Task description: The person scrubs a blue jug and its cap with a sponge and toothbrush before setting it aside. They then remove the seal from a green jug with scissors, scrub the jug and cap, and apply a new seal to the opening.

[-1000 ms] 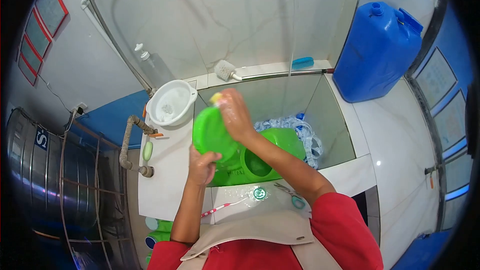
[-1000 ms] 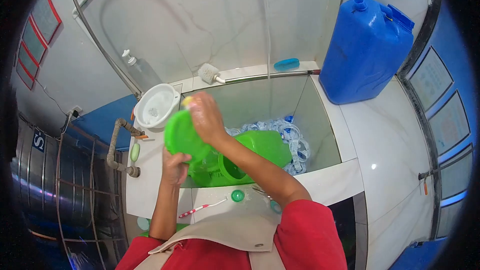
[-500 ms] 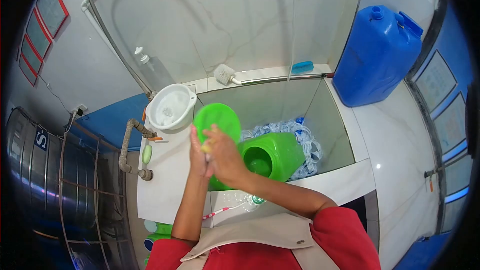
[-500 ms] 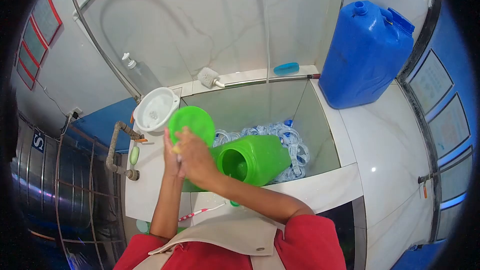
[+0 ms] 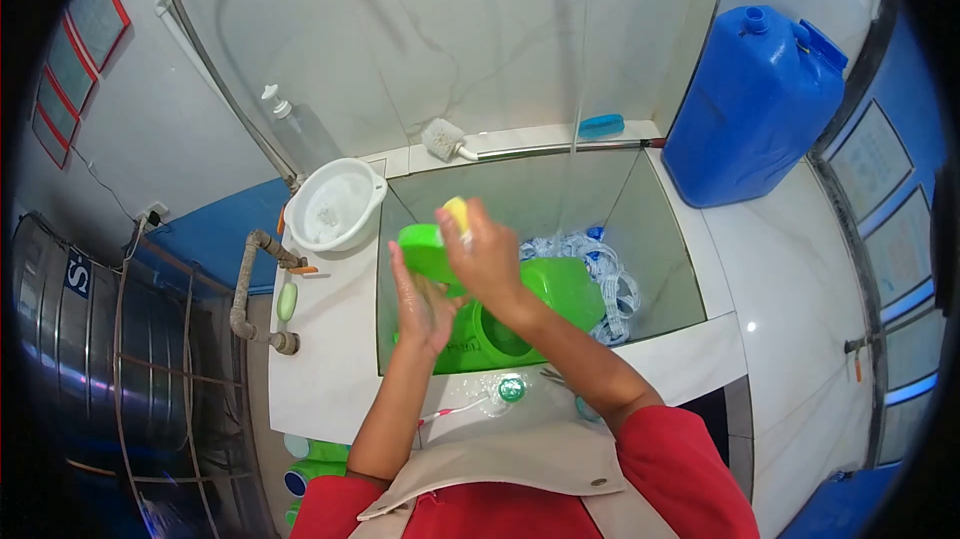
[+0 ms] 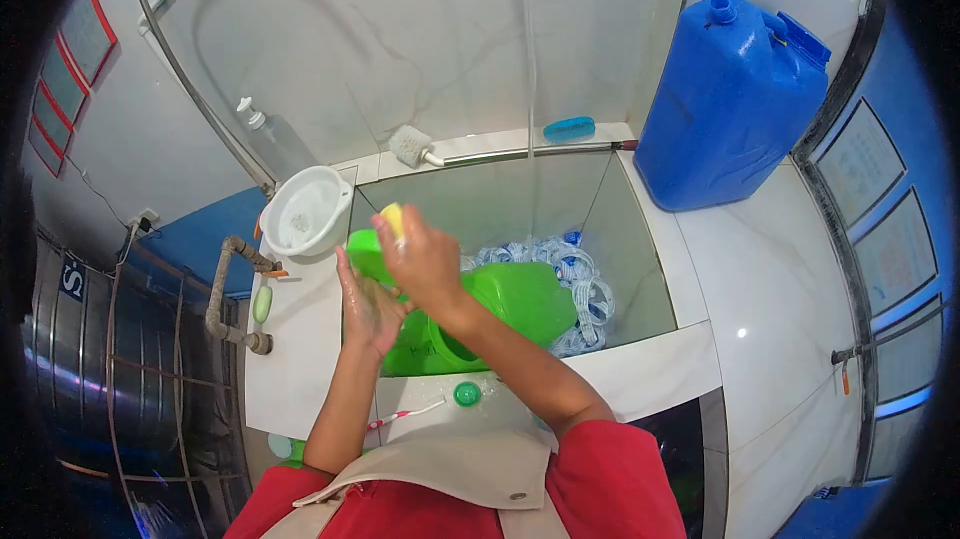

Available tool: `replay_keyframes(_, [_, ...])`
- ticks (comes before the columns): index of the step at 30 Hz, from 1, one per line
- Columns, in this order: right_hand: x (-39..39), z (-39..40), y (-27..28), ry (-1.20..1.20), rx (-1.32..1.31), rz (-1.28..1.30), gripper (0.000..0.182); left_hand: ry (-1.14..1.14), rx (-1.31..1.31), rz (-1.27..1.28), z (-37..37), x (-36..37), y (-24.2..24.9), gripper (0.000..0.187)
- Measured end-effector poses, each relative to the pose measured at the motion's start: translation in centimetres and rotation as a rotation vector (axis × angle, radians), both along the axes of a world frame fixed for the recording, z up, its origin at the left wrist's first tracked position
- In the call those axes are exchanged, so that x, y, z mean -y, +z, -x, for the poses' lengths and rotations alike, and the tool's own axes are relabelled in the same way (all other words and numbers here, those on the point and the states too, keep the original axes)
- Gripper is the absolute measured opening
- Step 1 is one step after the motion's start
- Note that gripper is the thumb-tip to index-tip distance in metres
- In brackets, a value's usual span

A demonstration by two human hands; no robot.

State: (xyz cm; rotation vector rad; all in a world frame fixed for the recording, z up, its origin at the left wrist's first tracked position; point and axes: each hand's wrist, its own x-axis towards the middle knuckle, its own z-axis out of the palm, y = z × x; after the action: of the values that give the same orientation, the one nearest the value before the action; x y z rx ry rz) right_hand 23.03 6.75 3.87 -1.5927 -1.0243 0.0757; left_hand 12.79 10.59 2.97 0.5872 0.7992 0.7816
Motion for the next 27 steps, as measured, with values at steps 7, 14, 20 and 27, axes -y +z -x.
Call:
replay_keyframes(7, [0.8,0.6,-1.2,0.381,-0.216,0.029,0.029,-0.110,0.293,0.008,1.8,-3.9,-0.4,0.060])
replay_keyframes(14, [1.4,2.4,-2.8,0.493,0.408,-0.145,0.015,-0.283,0.437,0.081,1.5,-3.2,-2.4,0.055])
replay_keyframes(20, [1.1,-0.4,-3.1,0.311,0.603,0.098,0.015,-0.247,0.401,0.030,1.7,-2.4,0.0,0.058])
replay_keyframes(27, [4.4,0.9,-2.8,0.686,-0.020,0.085,0.010,-0.273,0.366,-0.135,1.1,-3.3,-1.9,0.069])
